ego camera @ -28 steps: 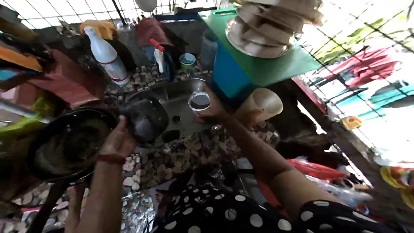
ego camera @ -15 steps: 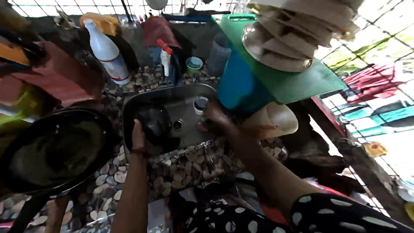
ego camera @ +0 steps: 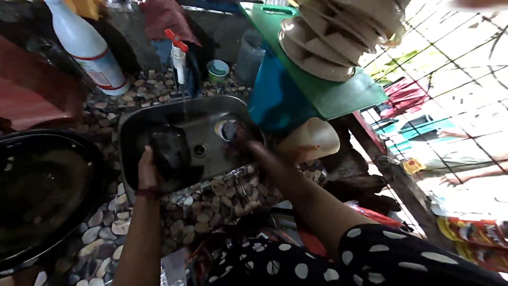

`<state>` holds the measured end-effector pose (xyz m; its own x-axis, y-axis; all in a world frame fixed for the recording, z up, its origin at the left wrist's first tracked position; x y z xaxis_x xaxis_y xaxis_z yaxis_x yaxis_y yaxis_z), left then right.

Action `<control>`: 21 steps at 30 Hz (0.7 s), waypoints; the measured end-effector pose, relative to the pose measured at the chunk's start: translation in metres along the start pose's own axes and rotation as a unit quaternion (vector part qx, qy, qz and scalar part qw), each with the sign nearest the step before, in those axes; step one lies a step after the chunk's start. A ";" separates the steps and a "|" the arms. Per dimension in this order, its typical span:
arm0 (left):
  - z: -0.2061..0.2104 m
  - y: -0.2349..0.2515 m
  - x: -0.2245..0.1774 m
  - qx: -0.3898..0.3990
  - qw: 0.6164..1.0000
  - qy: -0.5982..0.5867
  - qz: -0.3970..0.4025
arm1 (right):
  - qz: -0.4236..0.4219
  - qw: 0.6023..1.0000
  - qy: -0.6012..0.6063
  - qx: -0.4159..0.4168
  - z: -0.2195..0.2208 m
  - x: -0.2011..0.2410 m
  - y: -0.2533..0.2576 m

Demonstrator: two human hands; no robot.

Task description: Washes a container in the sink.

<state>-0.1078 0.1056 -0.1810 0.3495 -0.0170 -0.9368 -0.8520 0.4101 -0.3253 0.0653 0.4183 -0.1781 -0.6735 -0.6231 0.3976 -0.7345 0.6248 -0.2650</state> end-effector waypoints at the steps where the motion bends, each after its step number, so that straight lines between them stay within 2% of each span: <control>1: 0.000 0.000 0.001 0.001 1.000 0.004 0.001 | -0.006 1.000 -0.010 -0.005 -0.002 0.001 0.011; 5: 0.002 -0.001 -0.001 0.011 1.000 0.010 0.010 | -0.032 0.999 0.002 -0.012 -0.015 0.008 0.045; 8: 0.003 0.001 -0.002 0.018 1.000 -0.004 0.014 | -0.044 0.998 0.009 -0.053 -0.029 0.004 0.043; 10: 0.003 0.003 -0.003 0.020 1.000 -0.004 0.019 | -0.015 0.996 0.026 -0.087 -0.036 0.000 0.027; 12: 0.001 0.005 -0.002 0.020 1.000 0.000 0.023 | 0.026 0.999 0.006 -0.034 -0.023 -0.001 0.000; 14: 0.001 0.004 -0.003 0.019 0.999 0.004 0.027 | 0.020 0.998 -0.022 0.059 0.015 -0.009 -0.015; 16: 0.004 0.002 -0.006 0.029 0.999 0.012 0.034 | 0.010 0.991 -0.045 0.127 0.033 -0.005 -0.017; 19: 0.003 0.003 -0.005 0.034 0.998 0.032 0.039 | 0.024 0.994 -0.036 0.102 0.024 -0.002 -0.014; 21: 0.002 0.003 -0.005 0.032 0.998 0.048 0.032 | -0.009 0.995 -0.049 0.083 0.019 0.011 -0.004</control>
<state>-0.1116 0.1087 -0.1773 0.2541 -0.0745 -0.9643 -0.8440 0.4699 -0.2587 0.0589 0.3999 -0.1897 -0.6598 -0.6807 0.3183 -0.7441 0.5329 -0.4030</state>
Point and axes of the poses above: each hand's wrist, its own y-axis towards the middle knuckle, its own z-axis out of the palm, x = y × z, the point moved 10 cm from there along y, towards the middle knuckle
